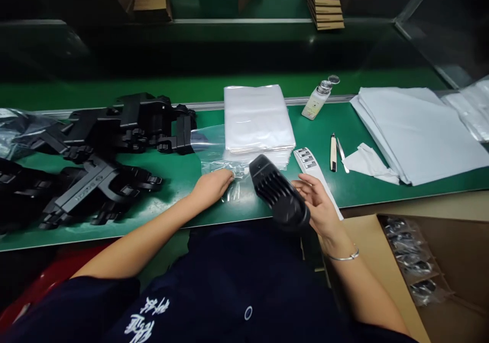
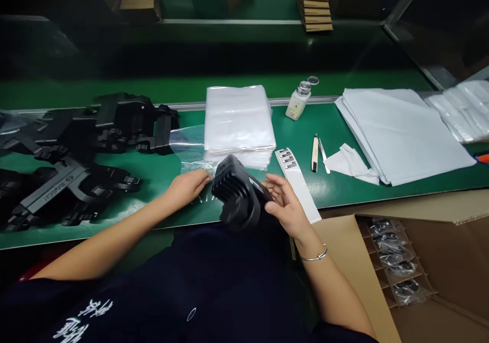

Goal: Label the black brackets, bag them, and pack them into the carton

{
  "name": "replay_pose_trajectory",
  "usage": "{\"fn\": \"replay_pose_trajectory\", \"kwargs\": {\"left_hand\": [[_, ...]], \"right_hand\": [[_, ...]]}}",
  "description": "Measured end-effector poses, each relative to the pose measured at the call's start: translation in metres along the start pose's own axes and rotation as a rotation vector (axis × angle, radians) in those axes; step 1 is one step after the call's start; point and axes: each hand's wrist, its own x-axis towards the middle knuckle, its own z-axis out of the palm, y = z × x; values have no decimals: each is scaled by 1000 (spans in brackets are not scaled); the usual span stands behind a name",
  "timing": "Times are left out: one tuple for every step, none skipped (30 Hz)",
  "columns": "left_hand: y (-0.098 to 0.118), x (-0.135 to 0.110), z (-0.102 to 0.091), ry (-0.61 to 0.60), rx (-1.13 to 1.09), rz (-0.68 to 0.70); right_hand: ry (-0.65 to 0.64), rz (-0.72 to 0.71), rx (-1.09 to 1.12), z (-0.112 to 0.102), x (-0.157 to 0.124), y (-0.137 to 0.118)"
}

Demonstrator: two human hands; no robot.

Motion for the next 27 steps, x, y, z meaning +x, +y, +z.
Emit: {"fn": "replay_pose_trajectory", "kwargs": {"left_hand": [[1,-1,-3,3,-25,-37],[3,-3,-3,-2,-41,-65],[5,-6,-2,-6,-43,-81],[8,-10,2,-4,-28,-88],[11,-13,6,11,-3,-92],[13,-15,11,36,22,-95],[15,-17,16,65,40,-98],[15,-18,20,87,43,-98],[14,-19,22,100,32,-94],[12,-18,23,105,16,-90],[10,-18,22,110,2,-86],[8,-18,20,120,-4,-82],[5,-17,16,137,-3,-81],[4,-16,11,157,3,-82],[3,-15,5,176,7,-86],[2,-13,-2,190,-1,-88],[1,-12,-9,198,-30,-82],[1,-10,-15,203,-80,-67],[0,-9,-21,205,-145,-46],[0,-9,-26,201,-217,-22],[0,-10,-31,186,-288,4],[-1,-12,-35,153,-353,35],[0,-14,-38,102,-410,69],[0,-17,-41,45,-458,100],[2,-19,-43,-6,-494,127],[4,-21,-45,-35,-519,142],[7,-23,-48,-40,-531,145]], "right_hand": [[16,-60,-43,-1,-2,5],[32,-120,-92,-3,-4,9],[49,-176,-146,-5,-6,11],[65,-222,-201,-6,-8,13],[77,-261,-250,-8,-10,14],[83,-292,-290,-9,-11,15],[81,-312,-317,-9,-13,15],[75,-328,-331,-10,-13,16],[65,-338,-332,-10,-13,17],[58,-344,-327,-10,-13,18],[54,-345,-322,-10,-13,18],[50,-341,-316,-10,-12,19],[39,-338,-309,-9,-12,19],[12,-336,-298,-8,-11,18],[-35,-326,-284,-7,-10,17],[-99,-306,-266,-5,-8,16],[-172,-270,-248,-2,-7,14],[-242,-212,-239,1,-5,13],[-294,-140,-244,6,-3,12],[-317,-68,-261,11,-2,12],[-304,-11,-288,16,-1,12],[-261,23,-325,22,1,12],[-195,34,-375,28,2,12],[-121,17,-435,33,3,13],[-53,-20,-504,39,4,13],[-1,-68,-574,44,6,12],[31,-119,-638,48,8,11]]}}
